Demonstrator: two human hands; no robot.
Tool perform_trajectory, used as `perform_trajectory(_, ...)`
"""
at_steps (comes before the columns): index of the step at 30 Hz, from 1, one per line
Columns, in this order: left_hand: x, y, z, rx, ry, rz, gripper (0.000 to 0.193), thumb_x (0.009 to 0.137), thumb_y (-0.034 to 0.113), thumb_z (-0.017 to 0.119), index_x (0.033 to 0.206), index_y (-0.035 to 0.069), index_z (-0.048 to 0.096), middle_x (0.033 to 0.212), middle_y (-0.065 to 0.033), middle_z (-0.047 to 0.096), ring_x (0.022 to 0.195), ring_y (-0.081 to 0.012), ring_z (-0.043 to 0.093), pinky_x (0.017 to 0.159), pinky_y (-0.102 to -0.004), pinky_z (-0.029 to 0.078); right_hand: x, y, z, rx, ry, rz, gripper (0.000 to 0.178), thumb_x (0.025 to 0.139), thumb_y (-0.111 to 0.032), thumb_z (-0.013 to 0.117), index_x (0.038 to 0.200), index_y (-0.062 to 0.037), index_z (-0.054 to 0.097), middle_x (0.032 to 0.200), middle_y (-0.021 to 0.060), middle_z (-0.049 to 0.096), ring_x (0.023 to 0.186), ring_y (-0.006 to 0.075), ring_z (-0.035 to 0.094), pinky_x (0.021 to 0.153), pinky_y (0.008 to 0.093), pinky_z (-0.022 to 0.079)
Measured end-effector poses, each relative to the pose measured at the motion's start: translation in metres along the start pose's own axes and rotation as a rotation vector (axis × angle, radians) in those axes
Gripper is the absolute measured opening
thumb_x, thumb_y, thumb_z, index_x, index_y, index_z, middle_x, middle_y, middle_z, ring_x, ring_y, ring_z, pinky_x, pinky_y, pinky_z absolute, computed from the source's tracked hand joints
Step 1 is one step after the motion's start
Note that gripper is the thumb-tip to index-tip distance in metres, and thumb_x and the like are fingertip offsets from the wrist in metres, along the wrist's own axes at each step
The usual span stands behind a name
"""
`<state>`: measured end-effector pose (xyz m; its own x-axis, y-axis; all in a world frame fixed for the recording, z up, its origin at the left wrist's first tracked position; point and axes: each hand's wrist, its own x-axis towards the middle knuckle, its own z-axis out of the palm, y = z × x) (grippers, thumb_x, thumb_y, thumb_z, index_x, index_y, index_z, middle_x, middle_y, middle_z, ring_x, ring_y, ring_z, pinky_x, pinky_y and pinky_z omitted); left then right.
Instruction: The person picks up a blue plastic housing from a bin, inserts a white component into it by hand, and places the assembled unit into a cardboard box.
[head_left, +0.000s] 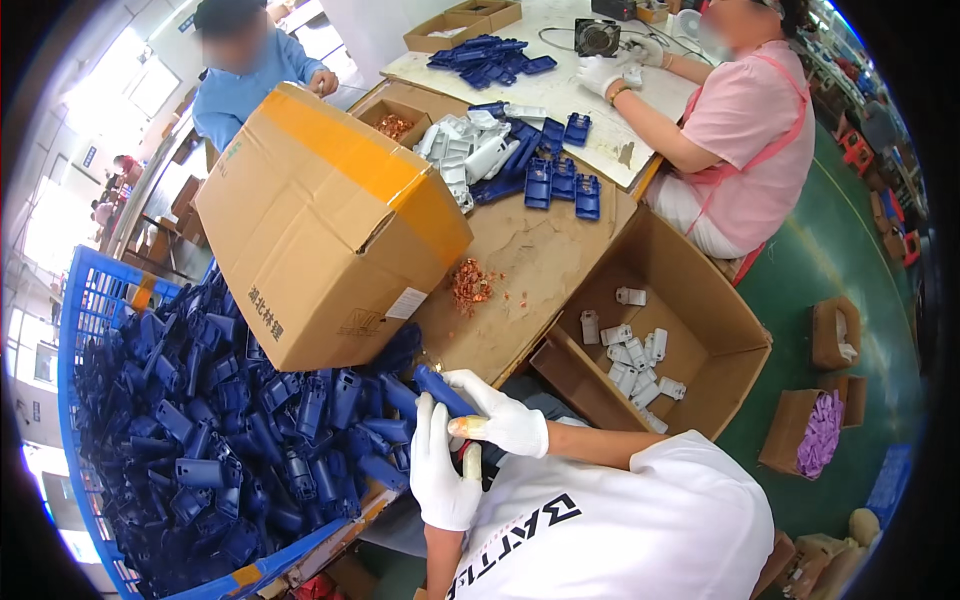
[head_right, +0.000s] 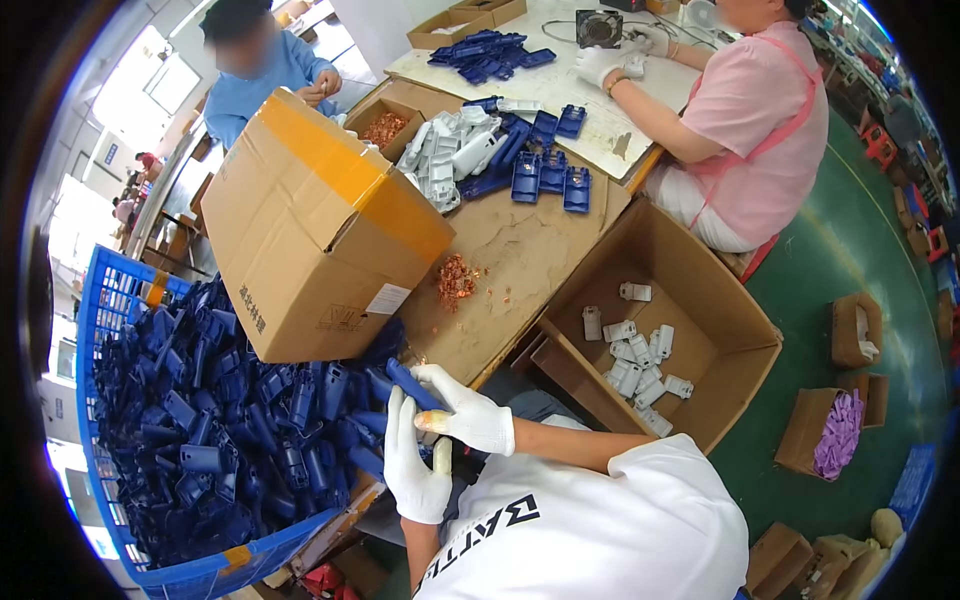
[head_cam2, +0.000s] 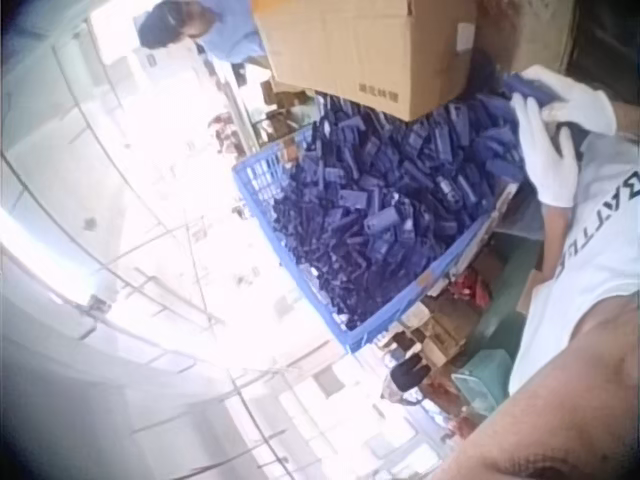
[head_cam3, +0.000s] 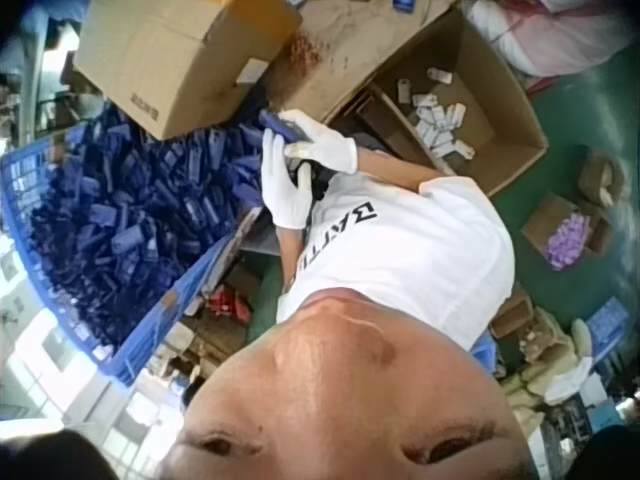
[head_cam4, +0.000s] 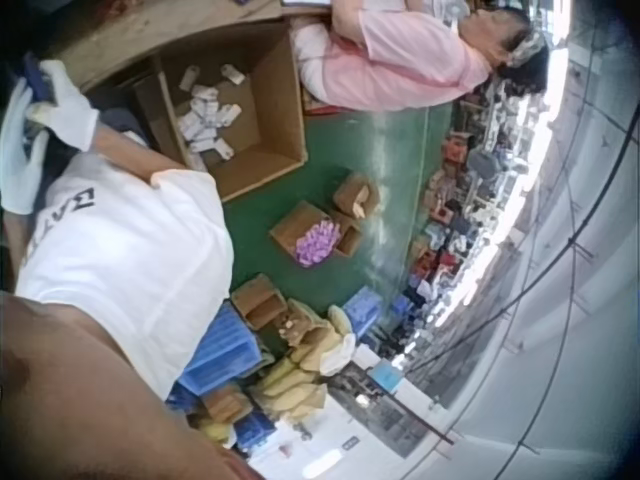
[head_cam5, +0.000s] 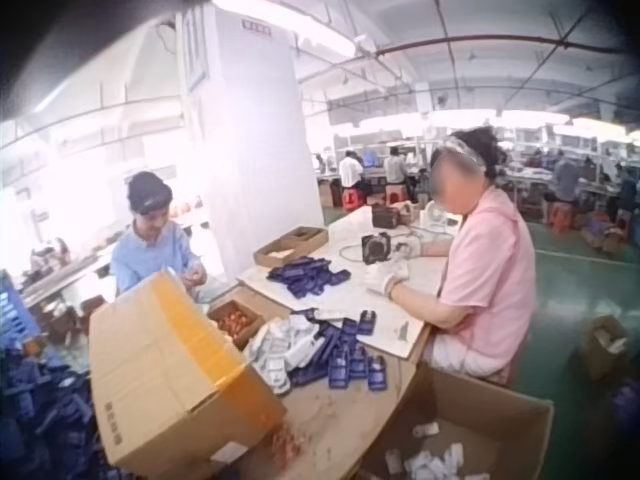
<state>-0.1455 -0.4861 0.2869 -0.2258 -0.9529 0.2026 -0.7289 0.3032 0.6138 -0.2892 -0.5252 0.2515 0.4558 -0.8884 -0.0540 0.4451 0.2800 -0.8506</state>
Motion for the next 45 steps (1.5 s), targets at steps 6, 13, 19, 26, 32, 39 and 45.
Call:
perform_trajectory(6,0.003,0.002,0.002,0.037,0.0,0.021,0.061,0.073,-0.002,0.068,0.131,0.0,0.05,0.144,-0.0228,0.043,0.127,-0.04,0.048,0.104,-0.0409,0.041,-0.002,0.003,-0.008,-0.017,-0.021,0.002,0.056,0.094,-0.011,0.057,0.143,-0.0042,0.03,0.122,0.0099,0.05,0.106,0.0149,0.053,0.094,0.0325,0.047)
perform_trajectory(13,0.003,0.001,0.0,-0.012,0.046,-0.005,0.055,0.072,-0.004,0.068,0.125,0.003,0.056,0.137,-0.0205,0.049,0.125,-0.0379,0.049,0.105,-0.0412,0.04,-0.001,0.001,-0.009,-0.048,-0.046,0.029,0.053,0.094,-0.01,0.058,0.142,-0.0043,0.034,0.114,0.0063,0.053,0.101,0.0112,0.054,0.093,0.0294,0.046)
perform_trajectory(19,-0.001,-0.007,-0.005,-0.052,0.062,0.013,0.05,0.075,-0.003,0.067,0.124,0.003,0.057,0.136,-0.0197,0.049,0.122,-0.0369,0.051,0.102,-0.0409,0.043,0.002,-0.003,-0.003,-0.083,-0.041,0.053,0.051,0.095,-0.013,0.058,0.141,-0.0045,0.037,0.117,0.0078,0.056,0.103,0.0126,0.057,0.092,0.0301,0.047)
perform_trajectory(26,-0.012,-0.02,-0.016,-0.131,0.131,-0.021,0.046,0.075,-0.006,0.066,0.12,0.003,0.06,0.131,-0.0188,0.053,0.118,-0.0356,0.055,0.1,-0.0394,0.045,0.006,0.005,0.008,-0.237,-0.025,0.081,0.042,0.095,-0.015,0.059,0.133,-0.0072,0.043,0.107,0.004,0.055,0.092,0.01,0.055,0.081,0.0271,0.05)
perform_trajectory(32,-0.018,-0.032,-0.023,-0.144,0.13,-0.063,0.044,0.074,-0.006,0.068,0.117,0.002,0.061,0.124,-0.0162,0.059,0.112,-0.0335,0.059,0.098,-0.037,0.047,0.013,-0.002,0.004,-0.488,-0.048,0.252,0.037,0.094,-0.02,0.06,0.128,-0.0109,0.05,0.091,0.0056,0.065,0.074,0.0109,0.058,0.067,0.0274,0.048)
perform_trajectory(39,-0.016,-0.038,-0.015,-0.159,0.015,0.04,0.044,0.078,0.004,0.069,0.121,0.008,0.061,0.124,-0.0133,0.06,0.112,-0.0324,0.058,0.096,-0.0382,0.047,0.008,-0.056,-0.046,-1.143,0.243,0.221,0.036,0.089,-0.038,0.063,0.114,-0.0135,0.057,0.091,0.0192,0.065,0.088,0.0369,0.064,0.078,0.041,0.048)
perform_trajectory(45,-0.009,-0.036,-0.011,-0.122,-0.073,0.051,0.041,0.078,0.003,0.068,0.118,0.007,0.062,0.121,-0.0147,0.061,0.11,-0.0337,0.059,0.095,-0.0382,0.047,0.009,-0.079,-0.103,-1.285,0.45,0.08,0.031,0.089,-0.035,0.062,0.109,-0.0111,0.058,0.095,0.0213,0.066,0.092,0.0397,0.063,0.08,0.0435,0.049)
